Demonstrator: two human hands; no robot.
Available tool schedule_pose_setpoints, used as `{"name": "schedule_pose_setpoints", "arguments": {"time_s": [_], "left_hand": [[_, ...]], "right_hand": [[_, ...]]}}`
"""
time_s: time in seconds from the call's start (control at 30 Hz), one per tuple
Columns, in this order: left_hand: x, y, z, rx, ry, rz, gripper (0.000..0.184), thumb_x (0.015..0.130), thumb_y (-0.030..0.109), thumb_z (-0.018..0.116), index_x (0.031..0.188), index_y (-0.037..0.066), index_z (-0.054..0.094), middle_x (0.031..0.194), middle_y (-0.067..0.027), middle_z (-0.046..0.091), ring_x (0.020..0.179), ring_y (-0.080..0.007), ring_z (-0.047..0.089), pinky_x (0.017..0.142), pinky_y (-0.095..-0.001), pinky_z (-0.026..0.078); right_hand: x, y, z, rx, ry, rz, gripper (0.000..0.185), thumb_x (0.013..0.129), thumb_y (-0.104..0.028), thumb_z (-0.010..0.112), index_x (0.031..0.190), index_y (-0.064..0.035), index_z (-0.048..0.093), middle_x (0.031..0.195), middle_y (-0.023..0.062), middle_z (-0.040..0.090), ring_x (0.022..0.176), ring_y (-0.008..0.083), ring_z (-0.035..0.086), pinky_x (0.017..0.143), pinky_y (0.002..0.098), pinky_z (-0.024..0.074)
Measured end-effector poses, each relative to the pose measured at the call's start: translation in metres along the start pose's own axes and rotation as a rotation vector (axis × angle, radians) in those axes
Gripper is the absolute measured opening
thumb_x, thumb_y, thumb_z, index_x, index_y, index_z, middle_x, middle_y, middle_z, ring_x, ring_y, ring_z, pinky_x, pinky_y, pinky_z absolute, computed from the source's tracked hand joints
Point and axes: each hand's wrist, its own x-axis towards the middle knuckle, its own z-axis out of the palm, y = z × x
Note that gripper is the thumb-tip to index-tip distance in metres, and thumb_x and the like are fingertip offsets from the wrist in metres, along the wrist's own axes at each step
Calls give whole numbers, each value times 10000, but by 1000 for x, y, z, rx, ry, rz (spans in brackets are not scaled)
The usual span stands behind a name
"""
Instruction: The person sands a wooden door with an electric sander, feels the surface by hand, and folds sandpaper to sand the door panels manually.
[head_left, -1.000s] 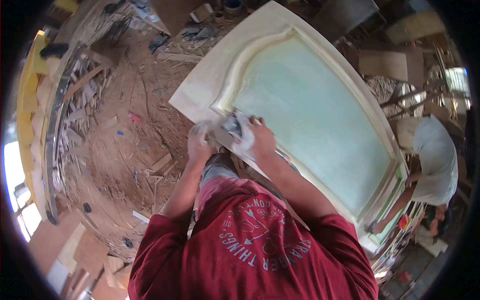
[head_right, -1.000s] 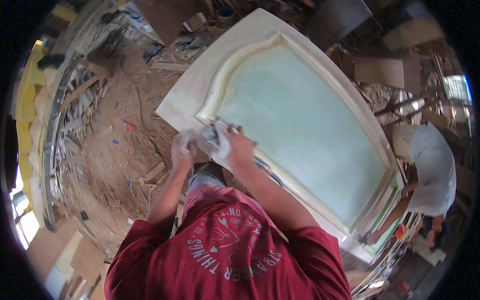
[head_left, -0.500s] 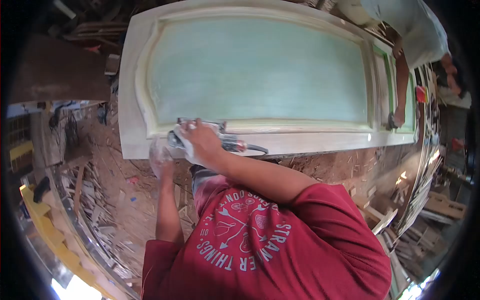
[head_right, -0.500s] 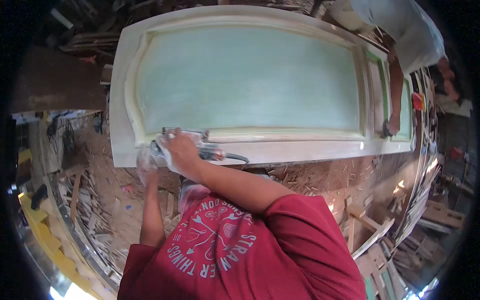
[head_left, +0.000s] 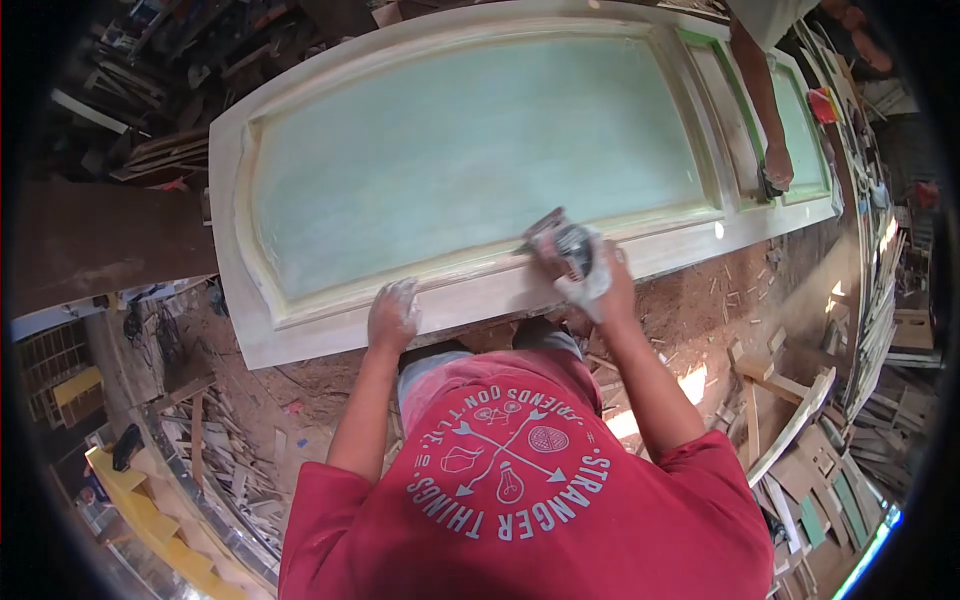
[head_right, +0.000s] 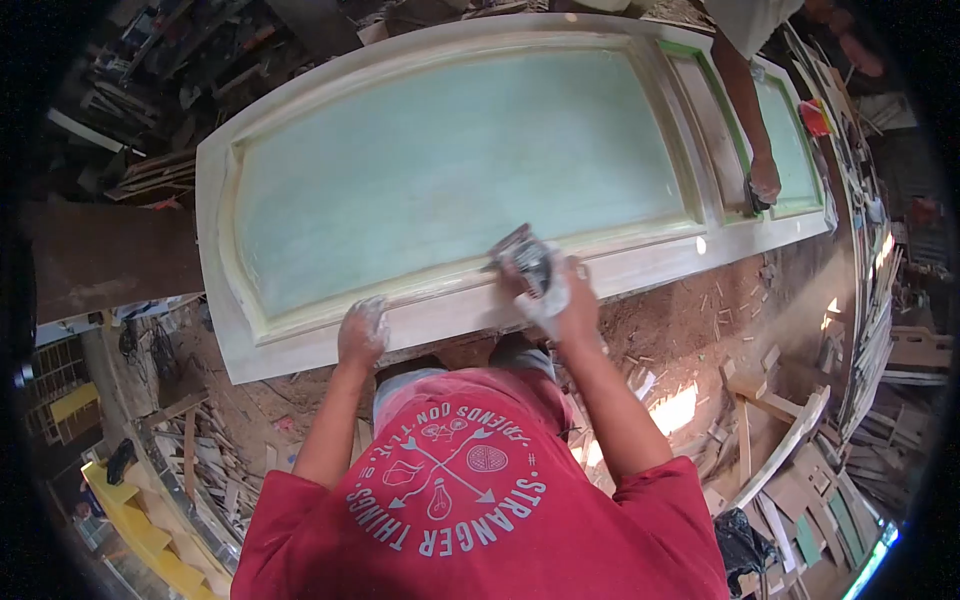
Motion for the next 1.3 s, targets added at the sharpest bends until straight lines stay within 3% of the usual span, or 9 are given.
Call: {"name": "schedule_pose_setpoints", "arguments": {"time_s": [0.07,0.17,0.4,0.6,0.83,0.93,1.13,1.2,1.3], "left_hand": [[9,9,6,1,-5,27,410,942,142,721,1349,89,734,1355,-132,731,1254,-354,667,1110,-483,529],[16,14,7,-6,-31,7,362,959,162,720,1315,111,759,1311,-120,753,1205,-354,689,1081,-492,540],[2,-17,-19,25,-17,-115,261,1013,279,725,1189,110,816,1199,-121,800,1142,-351,717,1065,-498,547],[-31,-62,-44,62,-2,-223,277,1009,299,736,1185,102,820,1235,-122,796,1175,-344,713,1067,-473,553],[-73,-124,-61,97,96,-285,288,1009,287,730,1209,100,816,1250,-122,790,1188,-368,703,1085,-462,546],[-87,-141,-77,107,101,-351,288,1022,269,706,1232,101,809,1259,-119,785,1214,-366,692,1101,-462,539],[-120,-180,-89,185,199,-384,305,1015,228,708,1267,72,780,1297,-133,764,1225,-359,693,1103,-461,541],[-128,-193,-87,214,191,-360,317,1029,232,690,1302,95,772,1346,-115,746,1285,-350,668,1136,-459,526],[-127,-181,-92,152,187,-434,324,1035,229,685,1326,113,769,1389,-109,731,1339,-344,645,1165,-451,514]], "right_hand": [[15,39,-22,-20,74,75,965,735,-409,864,1585,-123,505,1320,252,670,1275,471,640,1026,550,573],[39,100,-38,45,190,137,959,691,-447,844,1521,-64,554,1299,270,698,1201,487,681,1010,544,578],[83,115,-82,7,25,10,861,646,-401,835,1398,-33,634,1225,265,743,1138,464,720,990,515,587],[93,29,-45,-64,-230,-268,823,583,-317,860,1335,-38,677,1212,227,753,1111,434,731,995,475,582],[78,-118,43,-141,-405,-646,783,708,-450,890,1367,-83,680,1155,245,750,1071,460,719,967,513,581],[64,-182,90,-136,-503,-703,658,755,-467,843,1303,-132,696,1141,227,738,1106,467,699,950,549,584],[14,-290,169,28,-370,-832,520,806,-419,836,1233,-139,736,1130,199,720,1095,427,689,881,538,609],[5,-302,224,119,-287,-883,603,763,-355,832,1312,-140,706,1152,212,698,1133,426,673,910,539,614],[-4,-330,232,35,-327,-869,612,736,-325,840,1310,-149,718,1169,208,693,1125,409,675,899,513,622]]}}
